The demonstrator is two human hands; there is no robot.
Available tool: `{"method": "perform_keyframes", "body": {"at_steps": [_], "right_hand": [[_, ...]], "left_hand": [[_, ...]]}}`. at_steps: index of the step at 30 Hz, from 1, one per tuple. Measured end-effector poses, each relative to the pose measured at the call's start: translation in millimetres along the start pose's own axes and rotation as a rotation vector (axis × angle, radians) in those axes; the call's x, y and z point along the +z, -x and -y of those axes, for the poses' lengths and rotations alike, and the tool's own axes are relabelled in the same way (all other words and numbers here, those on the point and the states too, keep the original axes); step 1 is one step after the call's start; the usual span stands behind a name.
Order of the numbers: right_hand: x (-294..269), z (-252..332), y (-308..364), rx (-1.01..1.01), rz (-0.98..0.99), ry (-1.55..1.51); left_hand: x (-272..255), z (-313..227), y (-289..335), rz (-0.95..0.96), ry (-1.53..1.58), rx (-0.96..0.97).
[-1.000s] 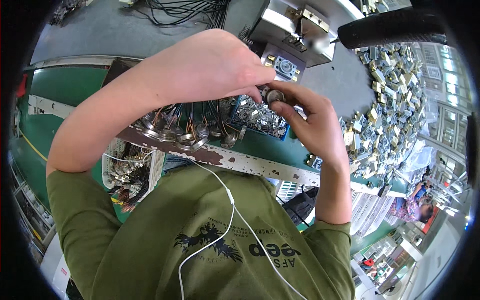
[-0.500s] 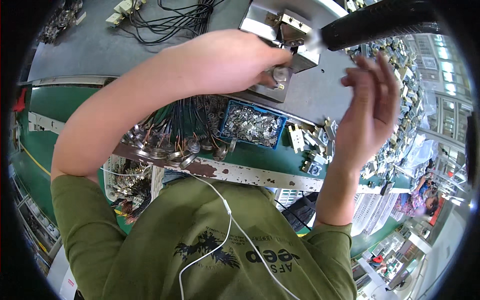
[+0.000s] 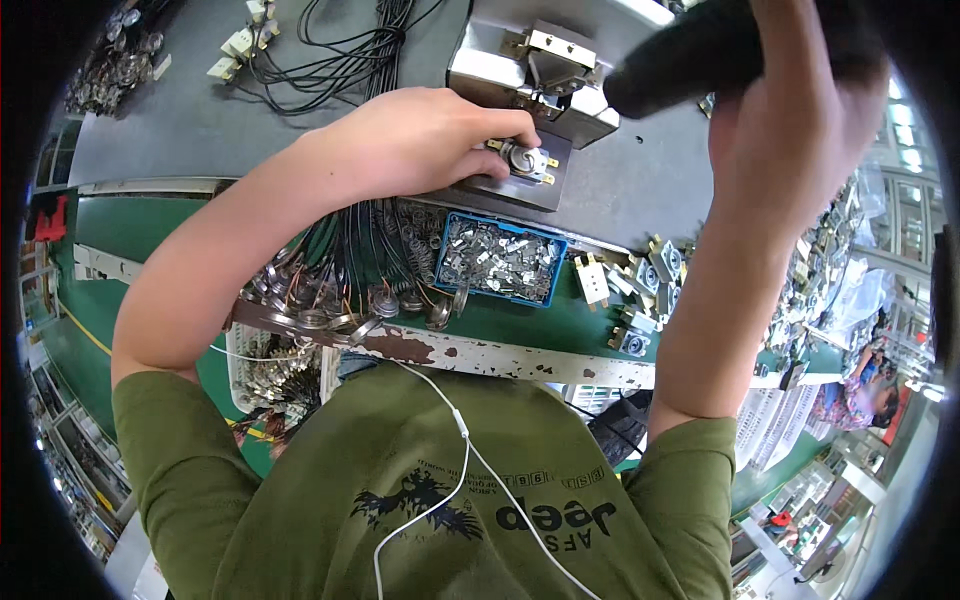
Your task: Assembling small electronic components using a handheld assembly tool and a mounting jig at a factory workstation.
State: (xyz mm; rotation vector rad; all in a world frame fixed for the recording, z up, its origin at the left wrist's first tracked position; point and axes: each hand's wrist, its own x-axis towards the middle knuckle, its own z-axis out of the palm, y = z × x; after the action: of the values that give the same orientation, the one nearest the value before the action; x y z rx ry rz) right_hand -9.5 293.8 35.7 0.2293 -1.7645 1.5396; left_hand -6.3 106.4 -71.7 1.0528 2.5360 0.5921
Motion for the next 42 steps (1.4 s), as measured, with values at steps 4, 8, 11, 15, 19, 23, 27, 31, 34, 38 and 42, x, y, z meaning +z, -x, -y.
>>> {"method": "perform_keyframes", "body": {"at_steps": [4, 8, 11, 15, 19, 23, 27, 31, 34, 38, 42], "right_hand": [[-11, 20, 6, 0.040, -0.163, -0.051], [-62, -15, -16, -0.014, 0.115, -0.591], [-33, -15, -4, -0.067, 0.102, -0.544], [-3, -12, 6, -0.155, 0.080, -0.471], [0, -18, 10, -0.126, 0.077, -0.408], [7, -16, 14, -0.138, 0.033, -0.384], [11, -15, 15, -0.118, 0.001, -0.377], [7, -23, 15, -0.111, 0.028, -0.330], [13, -22, 17, -0.126, 0.034, -0.330], [14, -23, 15, -0.191, 0.097, -0.306], [22, 2, 24, 0.048, 0.065, -0.064]], "left_hand": [[3, 1, -4, -0.055, 0.008, 0.102], [0, -1, -5, -0.045, 0.019, 0.131], [-5, -3, 0, -0.007, 0.032, 0.086], [-8, -9, -1, 0.065, 0.030, 0.011], [-11, -12, -1, 0.078, 0.040, 0.002], [-12, -12, -1, 0.097, 0.033, 0.001], [-11, -10, -2, 0.087, 0.014, 0.023], [-11, -11, -1, 0.080, 0.000, 0.022], [-10, -10, -1, 0.094, 0.014, 0.014], [-7, -10, -2, 0.087, 0.016, 0.002], [-5, -7, -1, 0.064, 0.000, 0.006]]}}
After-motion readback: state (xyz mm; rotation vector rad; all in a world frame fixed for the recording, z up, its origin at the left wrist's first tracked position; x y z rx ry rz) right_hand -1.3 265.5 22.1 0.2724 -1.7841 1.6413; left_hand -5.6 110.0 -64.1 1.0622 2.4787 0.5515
